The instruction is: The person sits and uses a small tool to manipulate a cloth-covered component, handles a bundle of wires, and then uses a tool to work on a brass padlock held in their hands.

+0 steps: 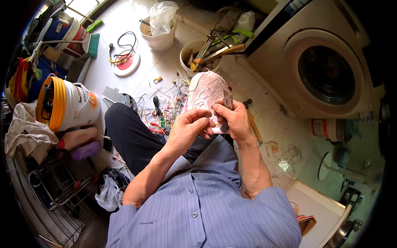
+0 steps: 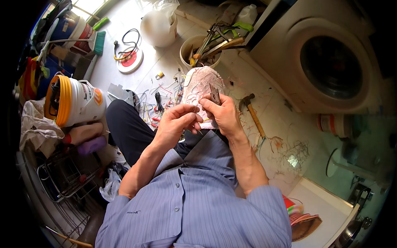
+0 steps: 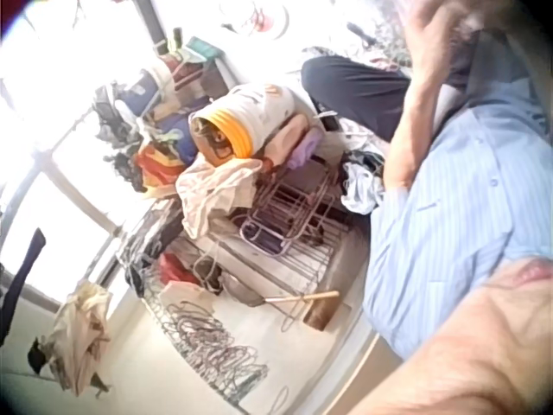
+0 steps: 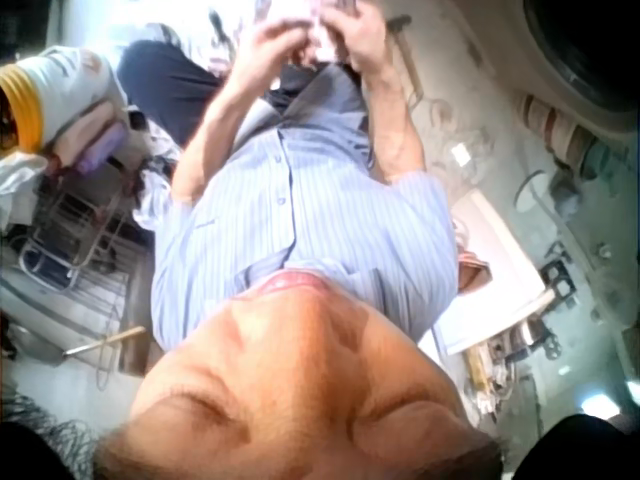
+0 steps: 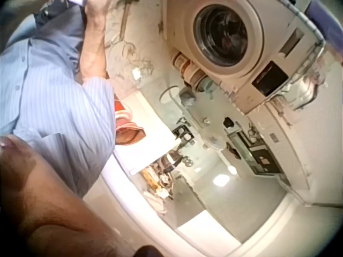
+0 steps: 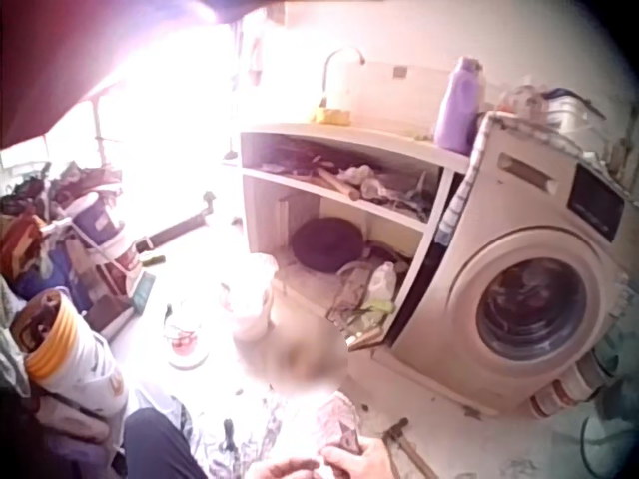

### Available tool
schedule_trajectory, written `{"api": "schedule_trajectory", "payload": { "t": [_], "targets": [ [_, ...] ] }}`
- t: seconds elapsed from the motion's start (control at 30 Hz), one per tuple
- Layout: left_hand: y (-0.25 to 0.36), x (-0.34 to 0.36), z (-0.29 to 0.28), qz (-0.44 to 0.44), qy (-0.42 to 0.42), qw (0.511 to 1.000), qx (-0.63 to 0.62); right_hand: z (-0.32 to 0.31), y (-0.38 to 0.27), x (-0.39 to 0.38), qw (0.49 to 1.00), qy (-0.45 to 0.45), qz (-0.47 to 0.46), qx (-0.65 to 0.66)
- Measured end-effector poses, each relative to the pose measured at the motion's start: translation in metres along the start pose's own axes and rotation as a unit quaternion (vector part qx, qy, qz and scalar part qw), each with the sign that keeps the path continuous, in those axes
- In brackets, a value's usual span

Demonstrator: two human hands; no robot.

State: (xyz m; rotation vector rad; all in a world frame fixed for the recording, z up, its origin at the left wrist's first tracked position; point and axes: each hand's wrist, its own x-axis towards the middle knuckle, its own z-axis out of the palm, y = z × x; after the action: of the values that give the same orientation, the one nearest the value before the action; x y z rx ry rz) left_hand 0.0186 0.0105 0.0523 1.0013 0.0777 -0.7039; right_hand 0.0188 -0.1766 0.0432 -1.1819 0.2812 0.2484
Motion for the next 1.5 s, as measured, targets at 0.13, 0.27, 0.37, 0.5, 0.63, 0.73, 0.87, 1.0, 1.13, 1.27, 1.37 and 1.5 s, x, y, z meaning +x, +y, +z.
{"api": "schedule_trajectory", "payload": {
  "t": [0.13, 0.27, 0.37, 0.5, 0.63, 0.73, 0.87, 1.0, 1.13, 1.27, 1.37, 1.5],
  "targets": [
    [0.000, -0.008, -0.002, -0.005, 0.008, 1.000, 0.015, 0.008, -0.003, -0.006, 0.999, -0.011, 0.027, -0.017],
    [0.002, -0.014, -0.002, -0.022, 0.031, 0.997, 0.071, 0.015, 0.001, -0.009, 0.999, -0.012, 0.036, -0.027],
    [0.002, -0.016, -0.007, -0.030, 0.042, 0.997, 0.056, 0.020, 0.002, -0.010, 0.999, -0.012, 0.028, -0.014],
    [0.004, -0.019, -0.012, -0.033, 0.042, 0.998, 0.038, 0.020, 0.004, -0.010, 0.999, 0.007, 0.012, -0.030],
    [-0.001, -0.025, -0.019, -0.026, 0.039, 0.997, 0.057, 0.022, 0.002, -0.009, 0.999, 0.038, -0.002, -0.039],
    [-0.004, -0.028, -0.021, -0.025, 0.047, 0.997, 0.059, 0.022, 0.003, -0.007, 0.998, 0.048, -0.012, -0.037],
    [-0.010, -0.028, -0.028, -0.022, 0.045, 0.998, 0.031, 0.024, 0.006, -0.008, 0.998, 0.039, 0.003, -0.039],
    [-0.010, -0.027, -0.029, -0.035, 0.046, 0.998, 0.003, 0.024, 0.008, -0.014, 0.999, -0.025, 0.031, -0.007],
    [-0.011, -0.027, -0.028, -0.042, 0.036, 0.998, -0.027, 0.017, 0.007, -0.019, 0.994, -0.046, 0.023, -0.092],
    [-0.013, -0.024, -0.026, -0.027, 0.024, 0.999, -0.032, 0.017, 0.005, -0.021, 0.995, -0.032, 0.034, -0.082],
    [-0.014, -0.026, -0.022, -0.017, 0.036, 0.999, -0.037, 0.019, 0.004, -0.024, 0.997, -0.037, 0.026, -0.067],
    [-0.014, -0.024, -0.025, -0.014, 0.029, 0.998, -0.050, 0.023, -0.001, -0.025, 0.997, -0.054, 0.021, -0.041]
  ]
}}
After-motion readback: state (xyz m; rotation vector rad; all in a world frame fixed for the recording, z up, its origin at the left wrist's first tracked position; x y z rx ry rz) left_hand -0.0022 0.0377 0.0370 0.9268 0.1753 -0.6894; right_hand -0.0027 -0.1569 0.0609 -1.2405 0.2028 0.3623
